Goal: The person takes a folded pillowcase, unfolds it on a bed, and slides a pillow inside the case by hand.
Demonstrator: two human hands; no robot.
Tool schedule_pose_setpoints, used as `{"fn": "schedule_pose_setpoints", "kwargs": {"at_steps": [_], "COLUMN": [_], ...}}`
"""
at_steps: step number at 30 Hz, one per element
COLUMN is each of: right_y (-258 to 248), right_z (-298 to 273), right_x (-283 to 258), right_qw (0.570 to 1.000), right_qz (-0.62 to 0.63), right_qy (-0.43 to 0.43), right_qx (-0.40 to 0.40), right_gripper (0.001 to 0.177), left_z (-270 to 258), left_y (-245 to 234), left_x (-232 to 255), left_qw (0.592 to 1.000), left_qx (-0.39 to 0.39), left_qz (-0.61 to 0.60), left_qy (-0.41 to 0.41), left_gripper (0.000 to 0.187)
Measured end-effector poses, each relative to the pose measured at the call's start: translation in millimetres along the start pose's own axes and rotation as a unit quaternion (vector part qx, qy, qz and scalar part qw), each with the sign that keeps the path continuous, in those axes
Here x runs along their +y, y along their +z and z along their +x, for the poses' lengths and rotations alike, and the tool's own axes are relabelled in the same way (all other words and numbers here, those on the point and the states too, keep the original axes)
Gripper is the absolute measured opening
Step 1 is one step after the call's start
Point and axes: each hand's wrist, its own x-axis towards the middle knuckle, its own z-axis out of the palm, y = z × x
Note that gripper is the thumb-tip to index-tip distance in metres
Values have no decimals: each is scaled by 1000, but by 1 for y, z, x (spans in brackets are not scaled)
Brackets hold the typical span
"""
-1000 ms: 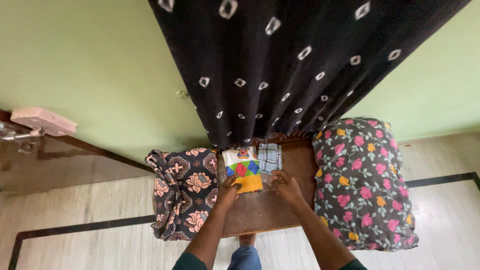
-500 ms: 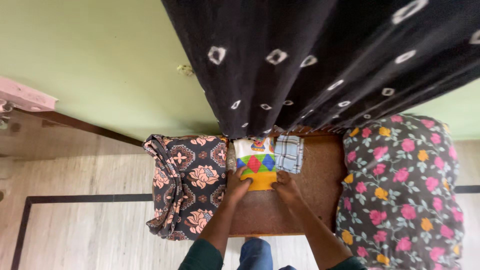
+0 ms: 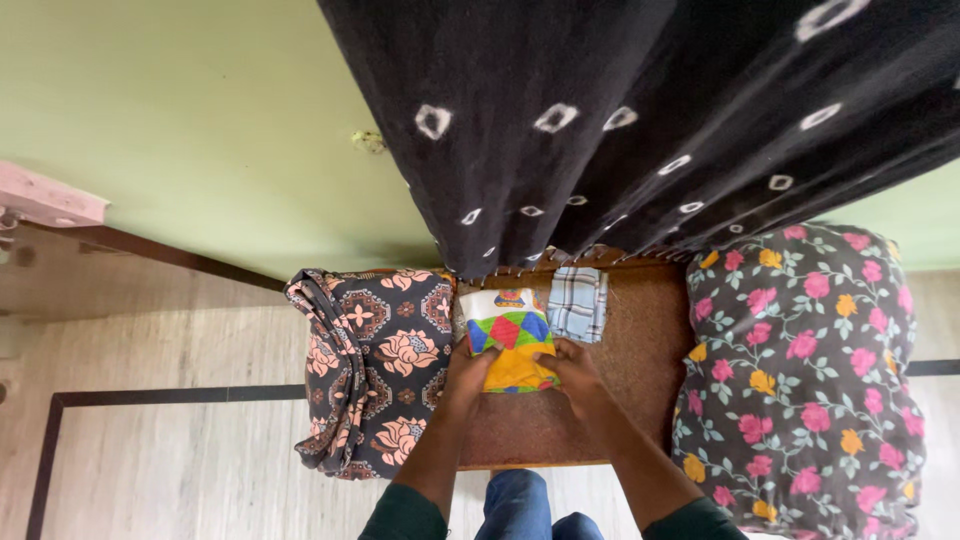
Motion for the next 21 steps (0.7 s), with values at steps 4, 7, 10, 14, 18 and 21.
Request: {"fn": "schedule_pose_setpoints", "kwargs": {"at_steps": [4,7,10,14,18,21], "right_y": [1,3,6,11,17,17], "right_z": [-21,-46,-67,-106,-152,-180], "right_x": [-13,-30,-42,-53,-75,-88], "right_qw": [997,998,997,993,983,979], "right_qz": [62,57,68,103,147,185], "right_qy": [-19,-1,-12,-56,-96,-73], "right_qx": [-29,-25,-27,-27,-47,-54], "right_gripper": [28,31,34,43,57,57], "left_z": [-13,-20,-24,-43,-84,-105], "left_y": [4,4,0,3,18,33], "left_x": [18,21,18,23,53,72], "left_qw": [998,998,997,992,992,989], "left_qx": [9,-13,-50,-109,-122,-145], "left_qz": [53,59,45,2,-7,-16], "left_qy": [-21,2,36,64,20,-3], "left_gripper": [46,48,51,57,60,61]}}
